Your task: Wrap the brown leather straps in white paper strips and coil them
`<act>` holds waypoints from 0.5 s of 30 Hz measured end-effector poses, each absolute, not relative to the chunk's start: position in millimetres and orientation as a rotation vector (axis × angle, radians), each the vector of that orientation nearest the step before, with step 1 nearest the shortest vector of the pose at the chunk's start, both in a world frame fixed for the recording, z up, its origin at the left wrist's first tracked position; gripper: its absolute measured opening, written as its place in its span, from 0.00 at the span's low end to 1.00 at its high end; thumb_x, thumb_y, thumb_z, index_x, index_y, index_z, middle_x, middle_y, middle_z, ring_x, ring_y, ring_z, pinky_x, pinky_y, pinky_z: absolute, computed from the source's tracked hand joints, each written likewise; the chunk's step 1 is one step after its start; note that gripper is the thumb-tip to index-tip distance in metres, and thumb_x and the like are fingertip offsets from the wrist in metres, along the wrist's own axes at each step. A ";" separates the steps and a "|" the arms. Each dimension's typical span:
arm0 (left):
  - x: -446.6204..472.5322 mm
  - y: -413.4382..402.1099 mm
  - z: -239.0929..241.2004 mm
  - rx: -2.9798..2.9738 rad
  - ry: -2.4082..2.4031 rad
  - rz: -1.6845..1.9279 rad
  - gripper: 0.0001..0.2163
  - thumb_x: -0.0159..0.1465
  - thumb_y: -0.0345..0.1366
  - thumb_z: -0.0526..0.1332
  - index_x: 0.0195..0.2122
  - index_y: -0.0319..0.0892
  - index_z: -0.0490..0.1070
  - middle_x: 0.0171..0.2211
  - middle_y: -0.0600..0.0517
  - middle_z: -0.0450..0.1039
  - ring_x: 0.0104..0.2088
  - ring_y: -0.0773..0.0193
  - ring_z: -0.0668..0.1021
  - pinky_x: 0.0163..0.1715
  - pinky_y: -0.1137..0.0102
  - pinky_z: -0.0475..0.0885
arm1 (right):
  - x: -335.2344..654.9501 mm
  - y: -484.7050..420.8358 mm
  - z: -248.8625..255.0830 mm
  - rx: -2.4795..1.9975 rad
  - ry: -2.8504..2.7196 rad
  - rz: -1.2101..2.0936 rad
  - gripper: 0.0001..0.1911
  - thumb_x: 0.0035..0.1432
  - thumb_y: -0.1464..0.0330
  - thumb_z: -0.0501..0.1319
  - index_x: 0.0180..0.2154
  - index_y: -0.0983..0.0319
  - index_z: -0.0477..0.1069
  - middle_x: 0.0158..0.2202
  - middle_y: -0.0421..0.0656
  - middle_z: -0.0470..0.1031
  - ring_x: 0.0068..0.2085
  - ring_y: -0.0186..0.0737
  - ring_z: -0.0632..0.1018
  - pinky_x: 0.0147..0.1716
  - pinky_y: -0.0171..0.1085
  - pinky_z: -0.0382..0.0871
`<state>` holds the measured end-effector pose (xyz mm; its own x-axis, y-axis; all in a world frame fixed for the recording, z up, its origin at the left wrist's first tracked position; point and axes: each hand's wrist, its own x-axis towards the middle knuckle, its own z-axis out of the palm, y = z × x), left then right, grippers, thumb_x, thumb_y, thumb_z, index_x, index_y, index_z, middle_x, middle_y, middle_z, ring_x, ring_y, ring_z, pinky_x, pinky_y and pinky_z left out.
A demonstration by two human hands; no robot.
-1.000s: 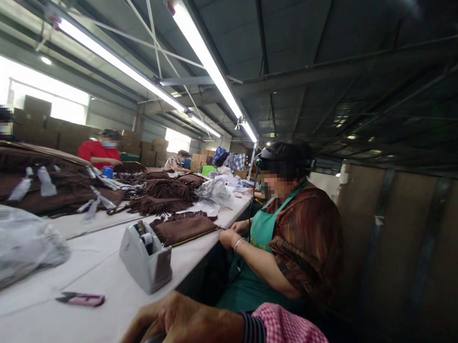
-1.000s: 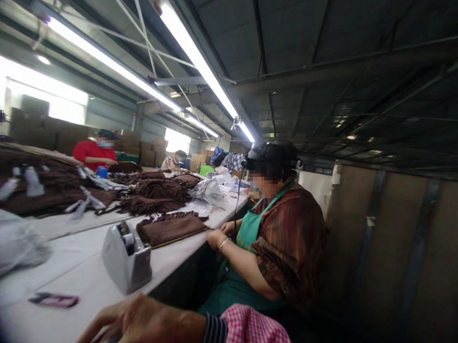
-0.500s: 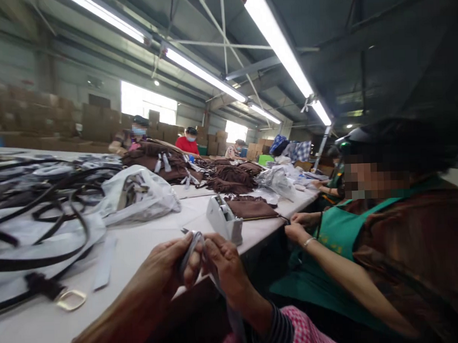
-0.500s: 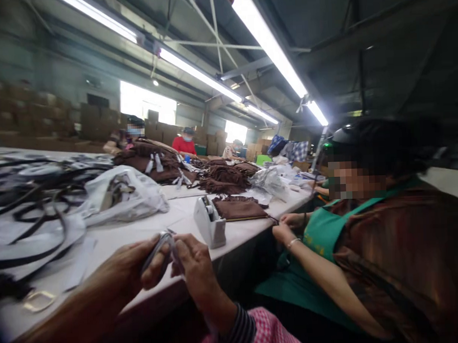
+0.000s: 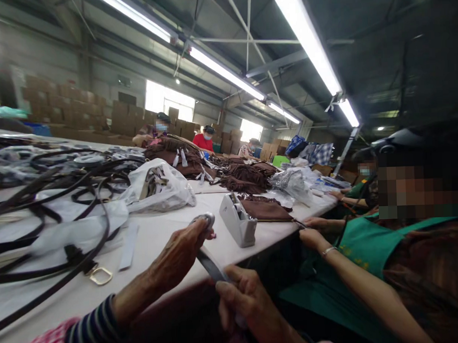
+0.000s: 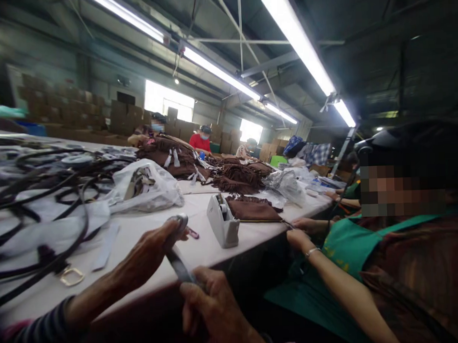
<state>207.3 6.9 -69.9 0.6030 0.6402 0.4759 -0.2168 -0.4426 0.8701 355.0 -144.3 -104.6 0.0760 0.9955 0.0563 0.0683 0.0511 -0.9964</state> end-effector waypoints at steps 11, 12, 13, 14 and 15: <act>192.6 -27.5 -72.4 1.642 0.438 0.537 0.21 0.69 0.55 0.60 0.33 0.42 0.76 0.22 0.51 0.74 0.21 0.66 0.70 0.23 0.73 0.61 | 397.9 -87.6 -42.2 -1.264 -1.422 0.469 0.16 0.57 0.55 0.70 0.30 0.62 0.78 0.26 0.38 0.72 0.31 0.36 0.71 0.32 0.35 0.64; 195.1 -29.4 -66.9 1.543 0.441 0.550 0.21 0.69 0.55 0.60 0.33 0.40 0.76 0.22 0.51 0.74 0.20 0.67 0.70 0.22 0.73 0.61 | 388.8 -81.5 -50.4 -1.226 -1.418 0.461 0.17 0.60 0.54 0.67 0.32 0.62 0.78 0.28 0.39 0.73 0.33 0.37 0.71 0.34 0.36 0.65; 197.3 -30.2 -61.1 1.445 0.433 0.573 0.21 0.68 0.55 0.61 0.32 0.39 0.76 0.21 0.51 0.73 0.19 0.68 0.69 0.21 0.74 0.61 | 377.4 -77.3 -60.8 -1.184 -1.396 0.466 0.18 0.63 0.53 0.65 0.33 0.62 0.77 0.29 0.40 0.73 0.34 0.37 0.72 0.35 0.36 0.66; 199.2 -29.9 -55.1 1.339 0.421 0.604 0.21 0.67 0.53 0.63 0.31 0.38 0.75 0.20 0.51 0.72 0.18 0.69 0.68 0.20 0.75 0.61 | 364.5 -75.0 -72.8 -1.143 -1.350 0.477 0.19 0.65 0.52 0.62 0.35 0.61 0.76 0.29 0.39 0.72 0.33 0.37 0.72 0.35 0.36 0.67; 200.8 -28.6 -48.7 1.244 0.407 0.639 0.20 0.66 0.51 0.65 0.30 0.37 0.75 0.19 0.52 0.72 0.17 0.70 0.67 0.19 0.76 0.60 | 351.2 -74.5 -86.0 -1.116 -1.285 0.484 0.20 0.68 0.51 0.59 0.35 0.61 0.75 0.28 0.39 0.70 0.32 0.36 0.71 0.33 0.35 0.66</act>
